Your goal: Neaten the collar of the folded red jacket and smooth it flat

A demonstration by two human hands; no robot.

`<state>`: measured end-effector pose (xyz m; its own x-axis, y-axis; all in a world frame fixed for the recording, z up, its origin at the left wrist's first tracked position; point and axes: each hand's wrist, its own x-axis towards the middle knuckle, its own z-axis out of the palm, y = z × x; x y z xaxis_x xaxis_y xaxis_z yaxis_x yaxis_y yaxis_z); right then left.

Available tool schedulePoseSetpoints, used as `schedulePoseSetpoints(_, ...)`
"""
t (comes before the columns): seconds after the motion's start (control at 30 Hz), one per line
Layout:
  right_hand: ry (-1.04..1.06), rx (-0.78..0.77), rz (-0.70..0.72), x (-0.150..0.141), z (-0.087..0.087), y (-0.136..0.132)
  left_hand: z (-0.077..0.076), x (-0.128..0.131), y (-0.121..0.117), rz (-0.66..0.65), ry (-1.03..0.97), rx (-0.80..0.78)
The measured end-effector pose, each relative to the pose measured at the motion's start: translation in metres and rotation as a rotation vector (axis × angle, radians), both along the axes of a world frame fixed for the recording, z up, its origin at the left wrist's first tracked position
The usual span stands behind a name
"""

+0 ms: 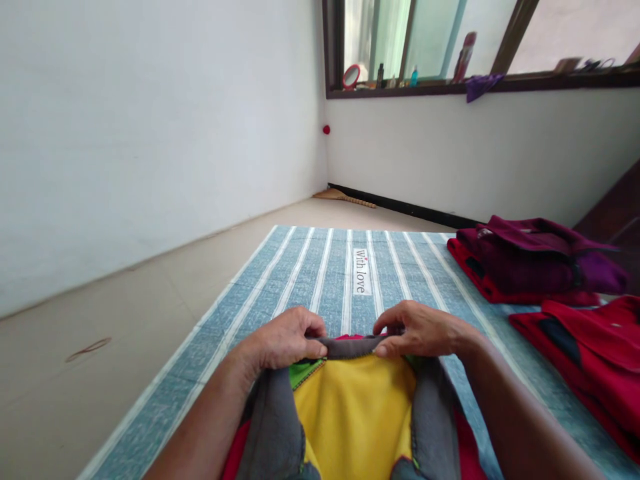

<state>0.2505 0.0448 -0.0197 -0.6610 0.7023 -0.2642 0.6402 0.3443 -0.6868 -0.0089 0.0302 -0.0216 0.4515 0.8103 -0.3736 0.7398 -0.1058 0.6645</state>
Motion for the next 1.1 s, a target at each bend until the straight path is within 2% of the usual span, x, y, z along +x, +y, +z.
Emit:
schedulePoseSetpoints(0.23, -0.117, 0.085, -0.068, -0.008, -0.008, 0.002, -0.003, -0.001, 0.003, 0.016, 0.110, 0.091)
schedulePoseSetpoints(0.4, -0.197, 0.120, -0.104, -0.013, -0.009, 0.001, 0.000, -0.001, 0.003, 0.030, 0.101, 0.113)
schedulePoseSetpoints(0.57, -0.189, 0.100, -0.113, -0.008, -0.009, 0.002, -0.006, -0.001, 0.005, 0.060, 0.052, 0.065)
schedulePoseSetpoints(0.77, -0.074, 0.030, -0.028, 0.004, -0.005, 0.006, -0.009, -0.002, 0.006, 0.054, 0.066, 0.044)
schedulePoseSetpoints(1.0, -0.253, 0.214, -0.095, -0.008, -0.011, 0.004, -0.010, -0.002, 0.008, 0.028, 0.149, 0.097)
schedulePoseSetpoints(1.1, -0.315, 0.256, -0.095, -0.012, -0.009, 0.002, -0.001, 0.004, 0.007, -0.001, 0.283, 0.125)
